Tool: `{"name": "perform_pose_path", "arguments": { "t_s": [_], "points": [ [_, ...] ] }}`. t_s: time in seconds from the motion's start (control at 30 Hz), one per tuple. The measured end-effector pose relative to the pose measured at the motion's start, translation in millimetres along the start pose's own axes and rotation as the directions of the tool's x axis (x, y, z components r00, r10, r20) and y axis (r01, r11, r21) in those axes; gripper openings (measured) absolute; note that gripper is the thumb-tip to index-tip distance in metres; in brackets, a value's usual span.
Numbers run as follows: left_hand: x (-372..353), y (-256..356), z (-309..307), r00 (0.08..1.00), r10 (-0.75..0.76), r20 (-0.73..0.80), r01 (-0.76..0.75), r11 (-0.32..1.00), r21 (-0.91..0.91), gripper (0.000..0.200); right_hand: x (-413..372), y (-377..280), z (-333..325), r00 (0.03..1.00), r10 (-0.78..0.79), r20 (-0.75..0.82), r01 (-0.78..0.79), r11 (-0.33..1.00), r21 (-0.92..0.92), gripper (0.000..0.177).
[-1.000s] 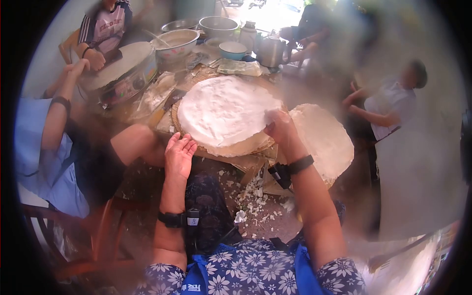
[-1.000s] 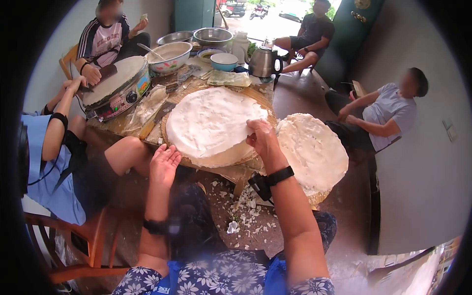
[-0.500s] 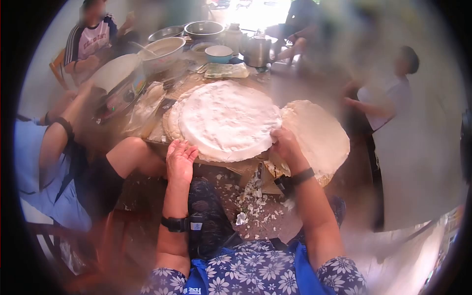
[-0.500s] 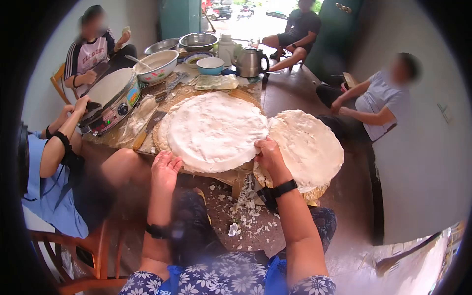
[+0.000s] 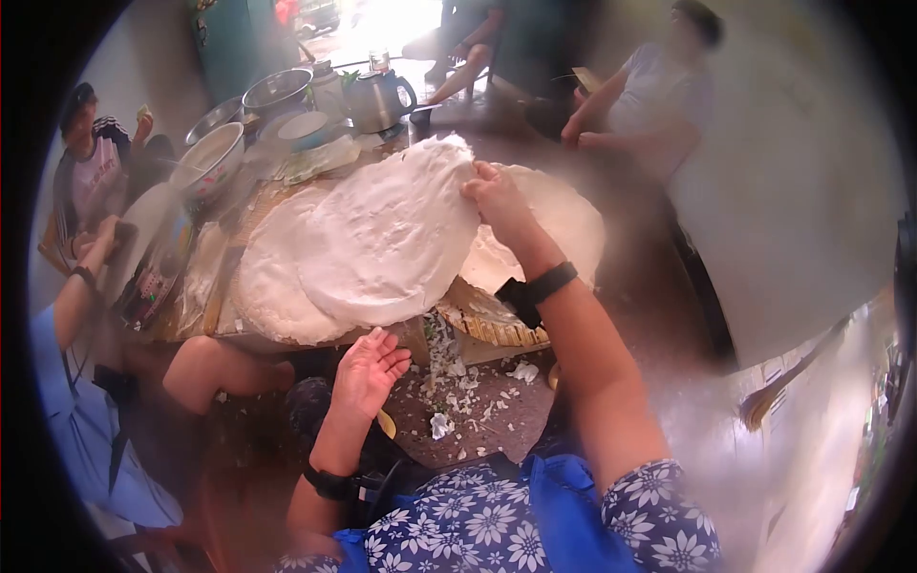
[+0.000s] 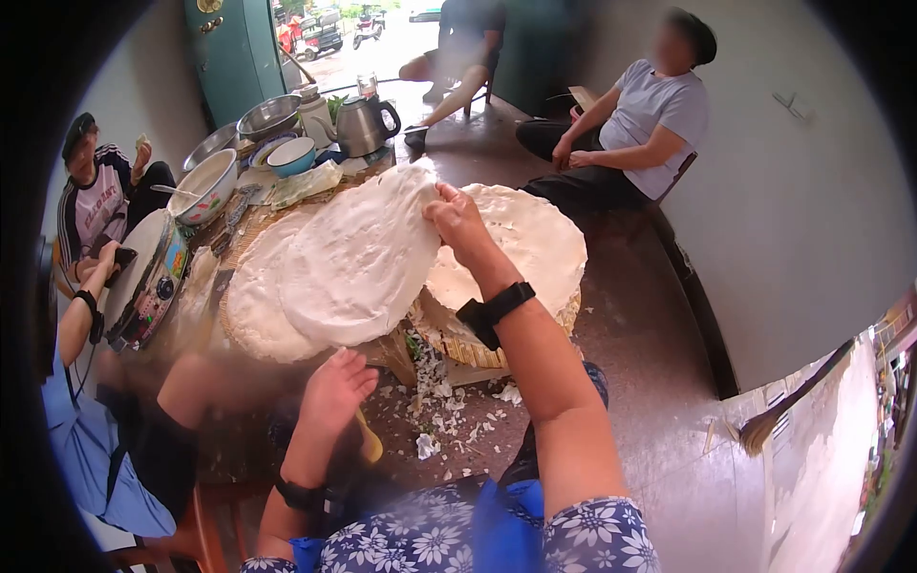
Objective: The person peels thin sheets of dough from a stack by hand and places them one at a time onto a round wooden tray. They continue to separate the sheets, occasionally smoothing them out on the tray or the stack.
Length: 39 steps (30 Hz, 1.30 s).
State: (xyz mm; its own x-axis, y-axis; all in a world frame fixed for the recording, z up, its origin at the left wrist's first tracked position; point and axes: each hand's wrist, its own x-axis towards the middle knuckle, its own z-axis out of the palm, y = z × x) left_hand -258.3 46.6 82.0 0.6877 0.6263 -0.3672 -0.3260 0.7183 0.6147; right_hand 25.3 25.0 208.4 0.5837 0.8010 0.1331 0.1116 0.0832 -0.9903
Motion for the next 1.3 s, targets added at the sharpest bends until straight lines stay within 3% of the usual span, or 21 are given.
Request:
{"name": "perform_pose_path", "arguments": {
  "t_s": [0.07, 0.1, 0.17, 0.23, 0.33, 0.43, 0.57, 0.67, 0.77, 0.93, 1.13, 1.3],
  "points": [
    [14.2, -8.7, 16.6, 0.996, -0.021, 0.089, 0.024, 0.999, -0.033, 0.026, 12.6, -11.4, -35.7, 0.975, -0.163, 0.150, 0.133, 0.972, 0.192, 0.035],
    [24.6, -12.7, 20.8, 0.988, -0.014, 0.154, 0.024, 0.998, -0.063, 0.027, 9.3, -25.3, -45.7, 0.975, -0.212, 0.067, 0.189, 0.949, 0.253, 0.028],
    [40.5, -17.6, 40.0, 0.969, 0.000, 0.249, 0.027, 0.994, -0.107, 0.030, 0.4, -39.8, -86.1, 0.967, -0.247, 0.057, 0.221, 0.931, 0.290, 0.031],
    [59.5, -26.2, 59.5, 0.947, 0.057, 0.316, -0.011, 0.989, -0.145, 0.034, -18.0, -41.0, -128.8, 0.945, -0.294, 0.143, 0.209, 0.880, 0.426, 0.035],
    [92.7, -38.9, 80.2, 0.946, 0.121, 0.302, -0.078, 0.986, -0.150, 0.034, -26.7, -11.0, -168.5, 0.972, -0.232, -0.045, 0.236, 0.946, 0.223, 0.038],
    [120.3, -49.6, 95.9, 0.967, 0.109, 0.232, -0.120, 0.992, 0.036, 0.015, -26.8, 39.4, -203.7, 0.972, -0.131, -0.193, 0.104, 0.984, -0.145, 0.038],
    [141.7, -75.4, 103.5, 0.994, 0.046, 0.100, -0.070, 0.965, 0.252, 0.005, -5.9, 109.6, -235.6, 0.961, -0.071, -0.266, 0.032, 0.988, -0.149, 0.040],
    [154.2, -87.8, 94.4, 0.998, 0.013, 0.060, -0.031, 0.950, 0.312, 0.003, -0.7, 118.8, -233.3, 0.921, -0.089, -0.380, -0.055, 0.934, -0.352, 0.038],
    [149.5, -82.8, 93.1, 0.999, -0.007, 0.039, -0.006, 0.939, 0.343, 0.005, -5.3, 122.7, -227.9, 0.878, -0.232, -0.419, 0.078, 0.932, -0.353, 0.036],
    [155.1, -82.4, 91.7, 0.998, -0.064, 0.003, 0.056, 0.897, 0.438, 0.010, 0.4, 122.0, -234.8, 0.853, -0.257, -0.454, 0.017, 0.884, -0.468, 0.034],
    [153.7, -80.6, 95.8, 0.997, -0.057, -0.043, 0.070, 0.903, 0.424, 0.005, 1.9, 131.6, -239.8, 0.842, -0.324, -0.431, -0.141, 0.640, -0.755, 0.036],
    [155.1, -79.2, 92.9, 0.995, -0.087, -0.056, 0.102, 0.906, 0.411, 0.011, -1.1, 133.2, -239.1, 0.844, -0.329, -0.423, -0.144, 0.621, -0.771, 0.036]
  ]
}}
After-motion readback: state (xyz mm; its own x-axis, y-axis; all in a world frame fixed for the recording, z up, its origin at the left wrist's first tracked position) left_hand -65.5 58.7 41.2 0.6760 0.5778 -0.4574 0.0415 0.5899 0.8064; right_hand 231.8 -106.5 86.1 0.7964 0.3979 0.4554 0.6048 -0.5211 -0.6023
